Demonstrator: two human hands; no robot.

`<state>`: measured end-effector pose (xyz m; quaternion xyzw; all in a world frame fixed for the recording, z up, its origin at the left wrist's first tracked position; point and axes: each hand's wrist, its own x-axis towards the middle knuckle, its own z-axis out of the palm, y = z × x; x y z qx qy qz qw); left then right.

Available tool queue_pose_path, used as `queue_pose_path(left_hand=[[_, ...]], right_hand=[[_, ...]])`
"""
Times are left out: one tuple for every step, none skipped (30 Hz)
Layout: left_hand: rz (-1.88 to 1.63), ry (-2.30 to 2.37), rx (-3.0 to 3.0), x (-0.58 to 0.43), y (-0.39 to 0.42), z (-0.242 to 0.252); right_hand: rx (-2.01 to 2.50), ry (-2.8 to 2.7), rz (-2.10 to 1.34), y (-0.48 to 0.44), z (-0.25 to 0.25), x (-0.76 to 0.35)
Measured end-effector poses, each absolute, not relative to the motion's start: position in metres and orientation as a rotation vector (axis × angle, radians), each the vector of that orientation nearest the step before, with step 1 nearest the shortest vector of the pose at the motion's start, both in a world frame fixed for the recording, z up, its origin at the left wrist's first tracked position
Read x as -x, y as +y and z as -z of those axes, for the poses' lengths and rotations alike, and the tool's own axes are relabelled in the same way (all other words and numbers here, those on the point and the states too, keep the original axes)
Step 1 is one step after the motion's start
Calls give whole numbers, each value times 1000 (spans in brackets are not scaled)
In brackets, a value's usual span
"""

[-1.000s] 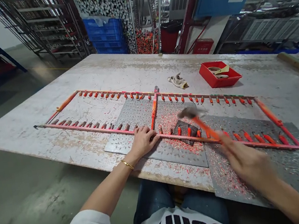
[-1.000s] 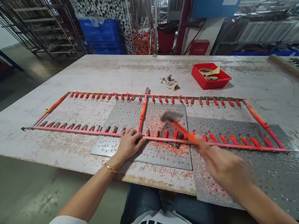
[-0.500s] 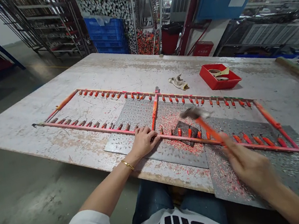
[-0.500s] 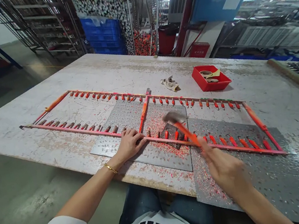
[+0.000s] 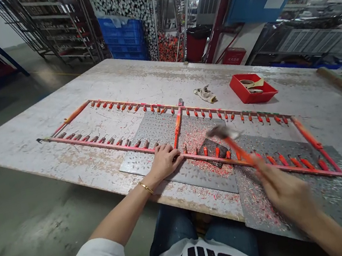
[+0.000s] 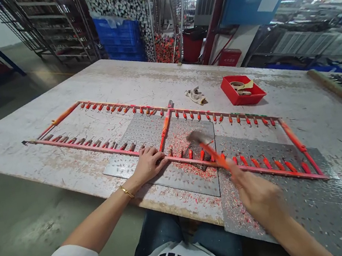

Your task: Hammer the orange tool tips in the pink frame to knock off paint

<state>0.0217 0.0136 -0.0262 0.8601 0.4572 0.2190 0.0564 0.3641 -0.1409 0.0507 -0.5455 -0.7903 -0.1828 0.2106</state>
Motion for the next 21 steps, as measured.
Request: queue_pose_path(left_hand=[[-661,1386,-2607,-22,14,27],[-659,1385,-2607,-22,14,27],[-657,1381,-2607,-22,14,27],[-656,1379,-2608,-22,14,27],[-658,1382,-2608,-22,14,27],[-660,1385,-2608,-22,14,27],[-661,1387,-2608,-22,14,27],[-661,1390,-2608,-23,14,27],[-659,1390,-2609,-23,14,26],[-655,1388,-2611,-23,14,26],[-650,1384,-2613,-23,14,26],[-650,1383,-2613,-23,13,26],[-653,1383,-2609,-22,13,26],[-657,1381,-2605,-22,13,26],[-661,1380,-2602,-22,13,26],[-661,1379,-2601,-23,13,26],[-659,1377,-2604,-23,13,26],[-652,1375,-2608,-23,13,26],[-647,1376,-2610,-23,13,26],[-647,1377,-2608,-23,13,26],[-650,1376,-2604,-23,13,26]], right_hand=[[1569,-2300,452,-141,-40,-365],[1609,-2344,401,-140,-32,-367],[1669,-2380,372,-140,-28,-369],[1706,-2402,374,-140,-30,-371],[1717,-2405,393,-140,-36,-372],[1706,-2397,425,-141,-45,-373],[1670,-2381,448,-141,-56,-373],[1626,-2338,468,-141,-67,-372],[1588,-2281,480,-141,-75,-371],[1551,-2217,504,-141,-79,-369],[1519,-2167,528,-140,-79,-368],[1503,-2153,549,-140,-73,-366],[1500,-2175,572,-139,-64,-366],[1501,-2241,569,-139,-53,-366],[1558,-2341,568,-139,-41,-366],[1589,-2403,561,-138,-31,-368],[1625,-2430,533,-138,-24,-369],[1660,-2441,513,-138,-21,-371],[1680,-2432,492,-138,-24,-372],[1685,-2410,471,-138,-30,-374],[1674,-2380,452,-138,-39,-374]])
